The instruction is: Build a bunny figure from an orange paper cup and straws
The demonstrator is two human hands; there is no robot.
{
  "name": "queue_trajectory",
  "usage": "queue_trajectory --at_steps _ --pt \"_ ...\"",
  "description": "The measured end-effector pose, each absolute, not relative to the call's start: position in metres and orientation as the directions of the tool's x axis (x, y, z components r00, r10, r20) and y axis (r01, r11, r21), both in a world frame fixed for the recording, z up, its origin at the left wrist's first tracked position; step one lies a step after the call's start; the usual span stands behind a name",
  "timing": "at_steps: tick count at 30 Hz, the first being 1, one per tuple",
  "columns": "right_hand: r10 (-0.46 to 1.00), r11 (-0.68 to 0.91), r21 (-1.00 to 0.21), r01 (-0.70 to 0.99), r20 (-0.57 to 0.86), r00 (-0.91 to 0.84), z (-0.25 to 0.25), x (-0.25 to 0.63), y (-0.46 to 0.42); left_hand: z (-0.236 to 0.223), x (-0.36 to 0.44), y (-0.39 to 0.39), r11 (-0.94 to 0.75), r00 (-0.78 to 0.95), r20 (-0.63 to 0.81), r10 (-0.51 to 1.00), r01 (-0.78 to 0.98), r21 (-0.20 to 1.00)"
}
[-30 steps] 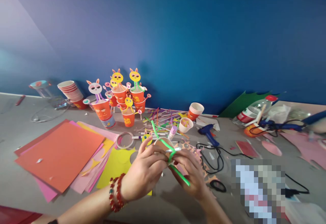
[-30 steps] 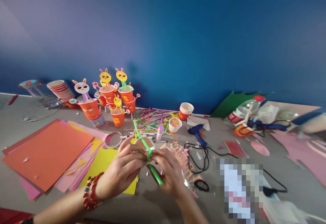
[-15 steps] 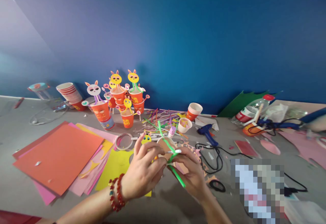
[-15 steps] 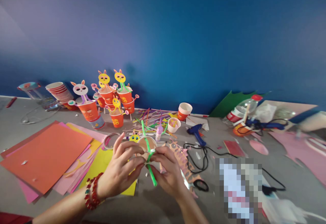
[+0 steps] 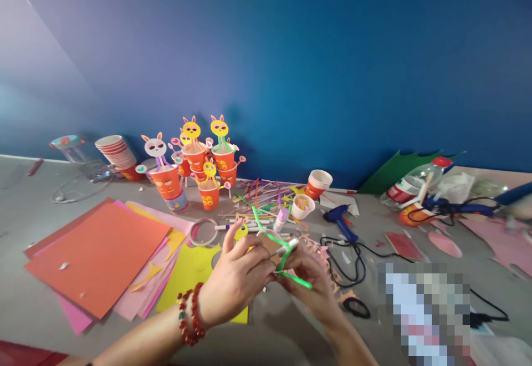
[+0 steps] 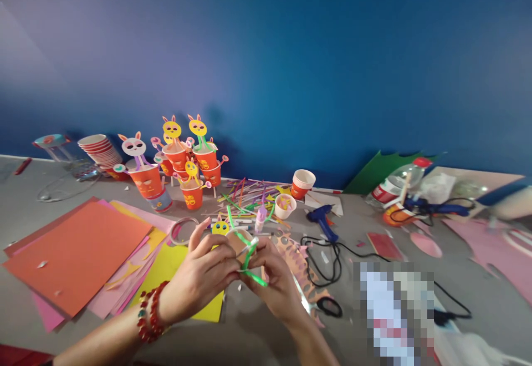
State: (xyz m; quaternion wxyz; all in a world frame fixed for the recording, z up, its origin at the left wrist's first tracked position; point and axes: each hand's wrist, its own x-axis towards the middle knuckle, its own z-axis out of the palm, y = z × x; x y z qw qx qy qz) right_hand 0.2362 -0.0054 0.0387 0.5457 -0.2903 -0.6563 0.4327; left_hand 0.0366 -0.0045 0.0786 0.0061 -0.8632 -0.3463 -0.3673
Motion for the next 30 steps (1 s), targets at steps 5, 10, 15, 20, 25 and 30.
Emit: queue_trajectory --at_steps 5,10,15,20,25,30 --pt "0.862 0.446 -0.892 -0.079 0.451 -0.232 0.04 0.236 -0.006 0.083 0.038 -0.006 -0.756 0.476 0.642 0.601 0.601 0.262" --pt "0.855 0.472 -0.881 0.016 0.453 -0.252 0.037 0.238 -0.007 0.084 0.041 -0.011 -0.739 0.442 0.638 0.631 0.592 0.321" --pt "0.841 0.526 -0.814 0.245 0.457 -0.289 0.036 0.244 -0.008 0.078 0.039 -0.01 -0.717 0.421 0.613 0.669 0.584 0.381" --pt "0.815 0.575 -0.757 0.311 0.498 -0.297 0.04 0.246 -0.011 0.081 0.038 -0.01 -0.716 0.401 0.614 0.68 0.543 0.438" --pt "0.774 0.63 -0.721 0.288 0.55 -0.316 0.039 0.242 -0.013 0.082 0.039 -0.013 -0.752 0.409 0.64 0.65 0.463 0.468" --pt "0.708 0.706 -0.617 0.347 0.629 -0.321 0.039 0.242 -0.012 0.08 0.039 -0.012 -0.739 0.383 0.644 0.662 0.474 0.478"
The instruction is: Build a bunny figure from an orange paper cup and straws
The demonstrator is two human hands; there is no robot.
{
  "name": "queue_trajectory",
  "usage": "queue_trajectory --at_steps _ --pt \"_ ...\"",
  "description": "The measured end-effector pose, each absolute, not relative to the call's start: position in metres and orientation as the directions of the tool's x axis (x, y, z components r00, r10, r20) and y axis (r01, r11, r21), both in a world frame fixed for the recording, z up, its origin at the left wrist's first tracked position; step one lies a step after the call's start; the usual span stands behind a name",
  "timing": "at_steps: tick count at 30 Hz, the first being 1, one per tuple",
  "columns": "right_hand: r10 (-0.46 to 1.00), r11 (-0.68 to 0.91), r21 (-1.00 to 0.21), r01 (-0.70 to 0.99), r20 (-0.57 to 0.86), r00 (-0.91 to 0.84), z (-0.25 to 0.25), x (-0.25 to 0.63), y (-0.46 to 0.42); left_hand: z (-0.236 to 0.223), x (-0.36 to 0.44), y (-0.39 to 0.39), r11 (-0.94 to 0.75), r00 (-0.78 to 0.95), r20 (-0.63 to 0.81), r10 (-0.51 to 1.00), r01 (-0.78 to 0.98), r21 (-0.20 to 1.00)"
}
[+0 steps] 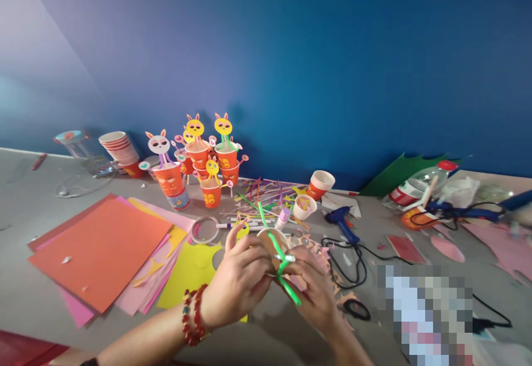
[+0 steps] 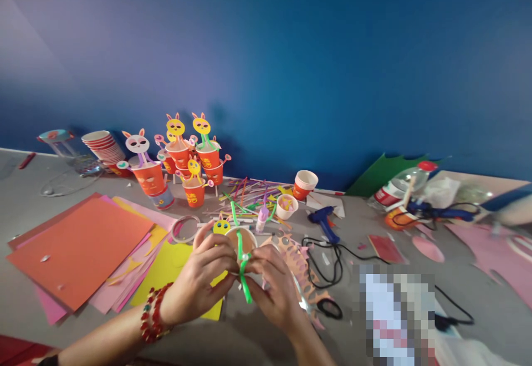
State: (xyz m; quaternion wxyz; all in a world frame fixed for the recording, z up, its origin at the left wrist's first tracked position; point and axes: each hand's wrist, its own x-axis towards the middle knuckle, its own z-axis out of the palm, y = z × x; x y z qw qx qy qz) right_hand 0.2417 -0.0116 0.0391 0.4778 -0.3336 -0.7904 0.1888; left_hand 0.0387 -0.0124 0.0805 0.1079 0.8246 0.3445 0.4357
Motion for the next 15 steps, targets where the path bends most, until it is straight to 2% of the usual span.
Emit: queue_trajectory --at_steps 10,15 --pt "0.672 0.739 -0.442 0.508 0.544 -0.503 0.057 0.243 -0.011 0.074 0.037 -0.011 -0.717 0.473 0.546 0.692 0.535 0.446" --pt "0.681 0.731 -0.431 0.53 0.518 -0.518 0.05 0.246 -0.011 0.073 0.038 -0.008 -0.716 0.478 0.539 0.694 0.541 0.441"
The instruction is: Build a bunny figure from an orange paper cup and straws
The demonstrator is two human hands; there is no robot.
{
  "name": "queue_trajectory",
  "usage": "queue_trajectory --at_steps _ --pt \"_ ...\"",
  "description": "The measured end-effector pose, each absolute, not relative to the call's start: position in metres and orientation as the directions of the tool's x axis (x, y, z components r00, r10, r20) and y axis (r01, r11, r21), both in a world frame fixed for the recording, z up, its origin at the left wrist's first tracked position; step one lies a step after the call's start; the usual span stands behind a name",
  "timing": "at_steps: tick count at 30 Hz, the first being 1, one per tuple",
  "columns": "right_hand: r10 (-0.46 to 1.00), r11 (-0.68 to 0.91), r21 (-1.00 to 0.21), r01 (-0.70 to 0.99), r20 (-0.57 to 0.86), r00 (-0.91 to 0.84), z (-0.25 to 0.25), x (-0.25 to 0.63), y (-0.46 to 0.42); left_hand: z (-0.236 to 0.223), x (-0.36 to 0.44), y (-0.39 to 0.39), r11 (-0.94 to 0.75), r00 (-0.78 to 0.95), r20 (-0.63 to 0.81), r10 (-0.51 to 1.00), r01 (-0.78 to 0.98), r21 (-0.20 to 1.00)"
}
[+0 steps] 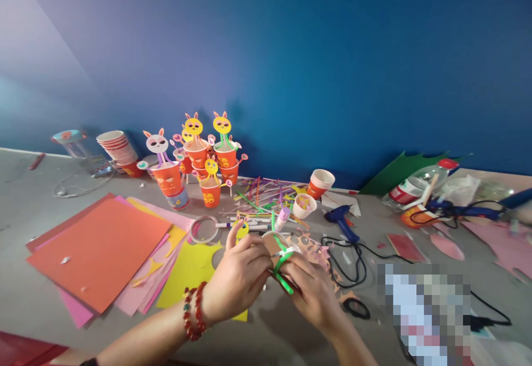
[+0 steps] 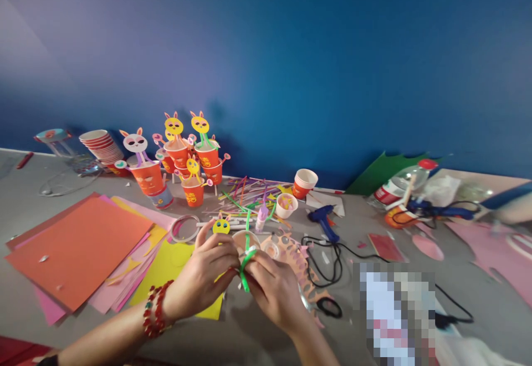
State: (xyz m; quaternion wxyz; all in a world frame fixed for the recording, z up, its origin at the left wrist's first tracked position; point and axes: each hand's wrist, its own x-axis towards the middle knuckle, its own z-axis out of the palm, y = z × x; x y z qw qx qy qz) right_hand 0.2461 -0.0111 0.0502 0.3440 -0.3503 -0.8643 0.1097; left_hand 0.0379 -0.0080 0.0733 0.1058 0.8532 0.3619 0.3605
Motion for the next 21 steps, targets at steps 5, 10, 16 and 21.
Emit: queue_trajectory --at_steps 5,10,16,21 --pt "0.736 0.677 -0.506 0.534 0.459 -0.498 0.054 0.249 -0.01 0.075 0.035 -0.005 -0.712 0.456 0.557 0.694 0.549 0.437" --pt "0.739 0.673 -0.514 0.532 0.445 -0.506 0.052 0.244 -0.013 0.077 0.034 -0.009 -0.698 0.466 0.524 0.713 0.542 0.467" --pt "0.735 0.677 -0.561 0.477 0.475 -0.484 0.046 0.24 -0.015 0.076 0.035 -0.008 -0.713 0.498 0.51 0.701 0.458 0.532" --pt "0.766 0.621 -0.677 0.395 0.418 -0.488 0.045 0.241 -0.01 0.074 0.033 -0.004 -0.699 0.442 0.542 0.715 0.475 0.535"
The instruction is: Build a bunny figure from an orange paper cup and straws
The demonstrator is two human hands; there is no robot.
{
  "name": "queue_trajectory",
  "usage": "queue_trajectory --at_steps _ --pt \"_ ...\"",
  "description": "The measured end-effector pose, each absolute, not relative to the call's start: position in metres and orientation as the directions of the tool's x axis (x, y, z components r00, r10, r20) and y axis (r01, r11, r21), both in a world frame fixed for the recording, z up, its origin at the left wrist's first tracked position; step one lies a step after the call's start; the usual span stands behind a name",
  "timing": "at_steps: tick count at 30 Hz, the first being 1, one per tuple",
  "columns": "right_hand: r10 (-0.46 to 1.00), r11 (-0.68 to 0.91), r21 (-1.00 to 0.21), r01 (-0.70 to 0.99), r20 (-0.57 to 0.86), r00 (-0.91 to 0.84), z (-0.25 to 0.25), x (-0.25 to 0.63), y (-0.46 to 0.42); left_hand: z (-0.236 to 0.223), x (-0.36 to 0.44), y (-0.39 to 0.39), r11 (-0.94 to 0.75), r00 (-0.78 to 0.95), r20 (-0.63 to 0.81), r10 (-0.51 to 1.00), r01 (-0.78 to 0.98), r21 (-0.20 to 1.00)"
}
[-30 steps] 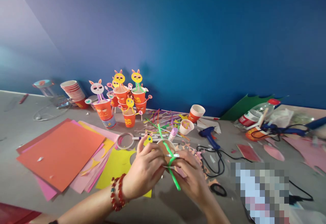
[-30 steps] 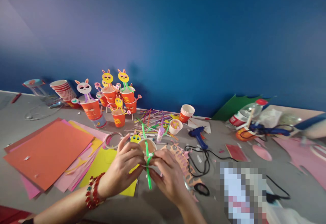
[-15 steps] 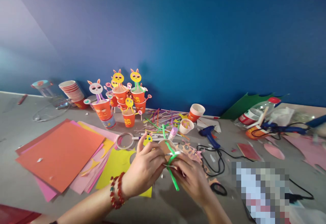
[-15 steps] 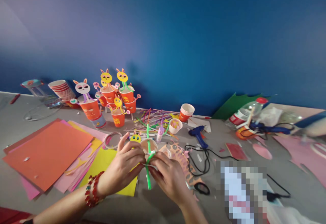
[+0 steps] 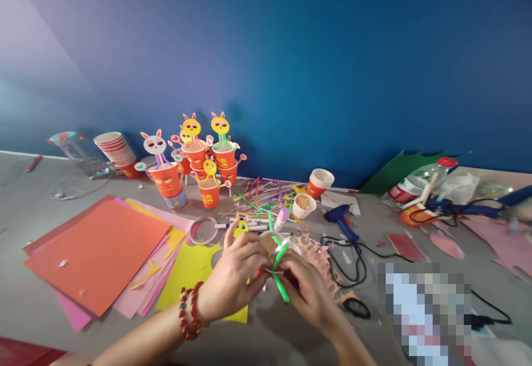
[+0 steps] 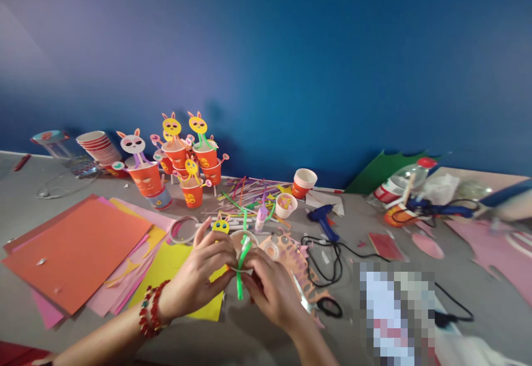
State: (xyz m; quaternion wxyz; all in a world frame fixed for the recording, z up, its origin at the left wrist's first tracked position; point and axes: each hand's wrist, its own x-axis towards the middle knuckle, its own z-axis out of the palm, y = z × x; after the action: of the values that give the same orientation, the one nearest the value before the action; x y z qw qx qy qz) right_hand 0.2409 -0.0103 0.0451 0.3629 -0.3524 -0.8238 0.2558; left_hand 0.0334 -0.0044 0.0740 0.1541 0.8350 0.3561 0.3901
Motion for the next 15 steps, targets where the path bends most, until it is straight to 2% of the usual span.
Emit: queue_trajectory --at_steps 4,10,15 --pt "0.775 0.592 -0.745 0.307 0.422 -0.47 0.0486 0.2387 -0.0114 0.0766 0.0329 -0.0068 -0.716 0.467 0.543 0.698 0.438 0.543" --pt "0.734 0.645 -0.729 0.229 0.507 -0.452 0.0466 0.2344 -0.0102 0.075 0.0355 -0.0103 -0.727 0.471 0.553 0.687 0.425 0.54" --pt "0.726 0.651 -0.729 0.213 0.515 -0.456 0.0448 0.2333 -0.0085 0.08 0.0326 -0.0113 -0.683 0.451 0.513 0.73 0.454 0.573"
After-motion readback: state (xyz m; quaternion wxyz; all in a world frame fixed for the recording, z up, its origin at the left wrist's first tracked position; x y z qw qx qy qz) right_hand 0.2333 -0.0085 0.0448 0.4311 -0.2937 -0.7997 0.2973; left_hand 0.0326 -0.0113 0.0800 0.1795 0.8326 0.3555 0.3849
